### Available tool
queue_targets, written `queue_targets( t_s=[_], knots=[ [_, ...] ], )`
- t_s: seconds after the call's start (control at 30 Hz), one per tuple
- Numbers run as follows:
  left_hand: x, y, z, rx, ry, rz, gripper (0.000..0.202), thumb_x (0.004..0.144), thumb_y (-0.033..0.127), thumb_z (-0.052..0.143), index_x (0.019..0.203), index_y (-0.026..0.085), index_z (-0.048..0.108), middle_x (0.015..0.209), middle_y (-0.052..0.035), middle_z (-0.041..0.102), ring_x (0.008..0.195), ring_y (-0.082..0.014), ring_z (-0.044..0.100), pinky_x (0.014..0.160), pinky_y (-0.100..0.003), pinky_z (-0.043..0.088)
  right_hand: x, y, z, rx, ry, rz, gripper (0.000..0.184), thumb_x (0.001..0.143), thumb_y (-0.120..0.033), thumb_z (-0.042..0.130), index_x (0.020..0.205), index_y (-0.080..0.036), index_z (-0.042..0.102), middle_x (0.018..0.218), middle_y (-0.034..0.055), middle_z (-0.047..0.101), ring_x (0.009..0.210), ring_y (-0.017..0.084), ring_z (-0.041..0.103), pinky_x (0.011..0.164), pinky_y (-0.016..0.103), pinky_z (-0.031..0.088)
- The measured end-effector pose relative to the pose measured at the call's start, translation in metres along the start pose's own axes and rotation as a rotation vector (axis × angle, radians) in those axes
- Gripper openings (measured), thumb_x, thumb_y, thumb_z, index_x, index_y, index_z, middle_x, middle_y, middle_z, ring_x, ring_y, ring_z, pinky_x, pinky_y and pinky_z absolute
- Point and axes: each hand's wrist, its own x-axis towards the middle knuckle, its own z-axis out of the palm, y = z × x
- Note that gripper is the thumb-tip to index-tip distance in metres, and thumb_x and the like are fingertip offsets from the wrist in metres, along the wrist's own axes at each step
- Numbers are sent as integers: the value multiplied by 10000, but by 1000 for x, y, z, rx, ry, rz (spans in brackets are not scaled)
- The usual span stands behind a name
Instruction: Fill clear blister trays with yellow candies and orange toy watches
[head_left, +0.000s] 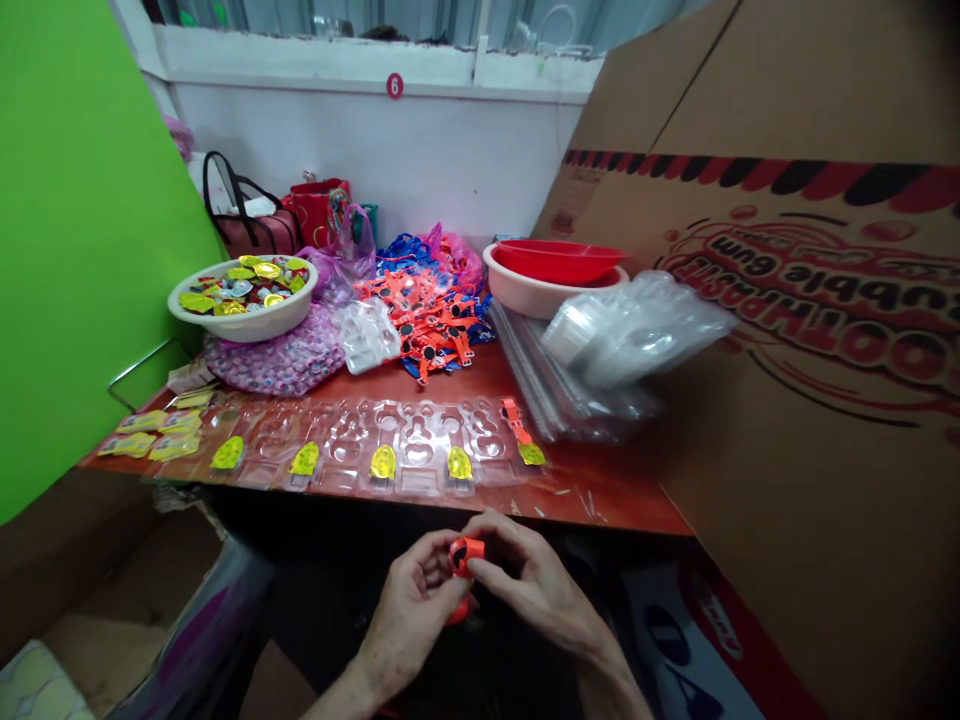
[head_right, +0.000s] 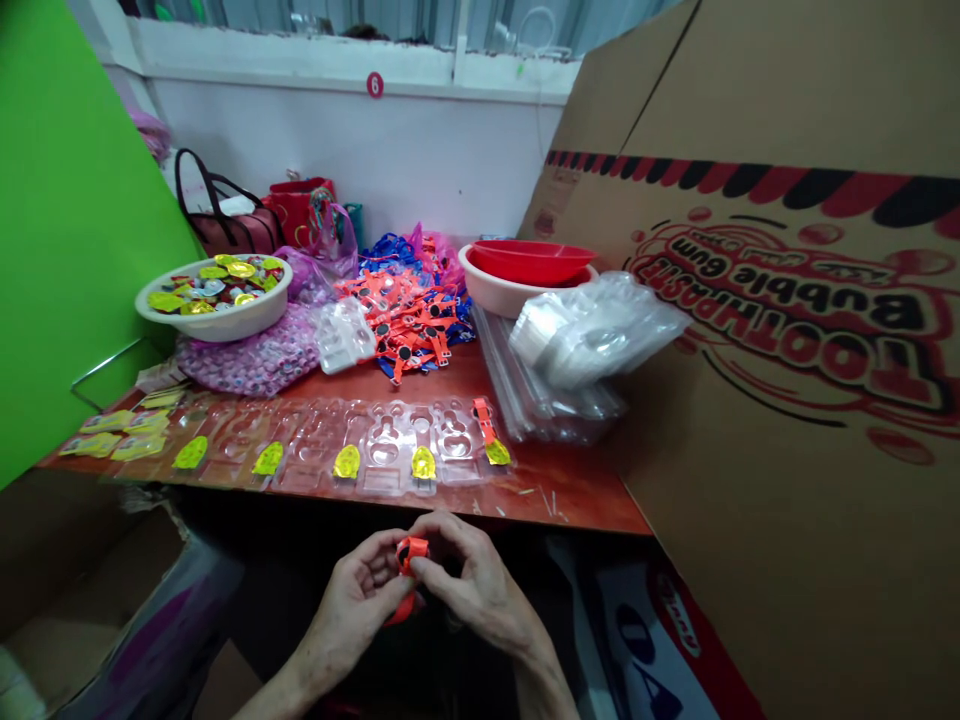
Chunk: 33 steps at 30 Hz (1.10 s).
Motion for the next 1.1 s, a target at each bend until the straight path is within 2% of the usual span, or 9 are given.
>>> queue_targets(
  t_s=[0.17, 0.3, 0.37, 0.5, 0.67, 0.8, 0.97, 1.1],
  knots=[
    [-5, -3, -6, 7, 17, 22, 519, 754, 364, 826, 1198, 186, 626, 1038, -86, 707, 942, -169, 662, 816, -259, 561, 1, 6, 5, 59, -25, 18, 207, 881, -370, 643, 1016, -215, 663, 990, 37, 662, 900, 178, 627, 808, 272, 518],
    [-10, -3, -14, 13, 77, 34, 619, 728, 366, 836, 1261, 199, 571, 868, -17, 658, 778, -141, 659, 743, -273, 578, 18, 9, 3, 101, 11, -6, 266, 866, -421, 676, 1023, -208, 650, 993, 40, 673, 901, 169, 636, 811, 271, 524],
    [-11, -2, -20, 14, 136, 44, 591, 736, 392, 822, 1230, 191, 567, 800, 6, 636, 694, -132, 653, 691, -268, 570, 34, 8, -1, 149, 39, 7, 354, 839, -470, 702, 1058, -200, 635, 981, 50, 688, 869, 174, 650, 772, 282, 537],
    [-10, 6, -32, 60, 214, 108, 413, 754, 412, 799, 1034, 161, 627, 777, 1, 636, 626, -107, 623, 617, -222, 519, 72, 0, -5, 192, 92, -8, 469, 765, -540, 756, 1037, -182, 623, 920, 53, 691, 811, 170, 651, 694, 276, 537],
    [-6, 26, -46, 166, 260, 158, 310, 796, 409, 751, 954, 153, 677, 815, -22, 667, 618, -87, 568, 579, -196, 471, 116, -3, 2, 150, 57, -58, 440, 779, -527, 741, 1016, -187, 596, 882, 24, 650, 718, 125, 598, 612, 239, 495],
    [8, 49, -58, 251, 332, 224, 278, 811, 376, 722, 967, 148, 701, 811, -26, 691, 602, -79, 547, 585, -193, 470, 155, -8, 5, 116, 11, -134, 385, 769, -487, 750, 956, -175, 624, 868, 16, 640, 743, 116, 589, 653, 230, 484],
    [30, 77, -65, 249, 340, 315, 275, 803, 373, 723, 951, 143, 698, 762, -12, 697, 577, -75, 573, 550, -174, 456, 186, -40, -16, 98, -36, -133, 387, 744, -475, 763, 920, -167, 609, 782, 6, 639, 631, 94, 548, 582, 224, 450],
    [44, 81, -52, 188, 278, 319, 293, 802, 381, 719, 965, 140, 683, 769, -16, 703, 536, -71, 583, 476, -158, 426, 185, -55, -43, 30, -66, -150, 394, 751, -478, 762, 921, -160, 602, 811, 12, 643, 648, 94, 556, 592, 224, 463]
  ],
)
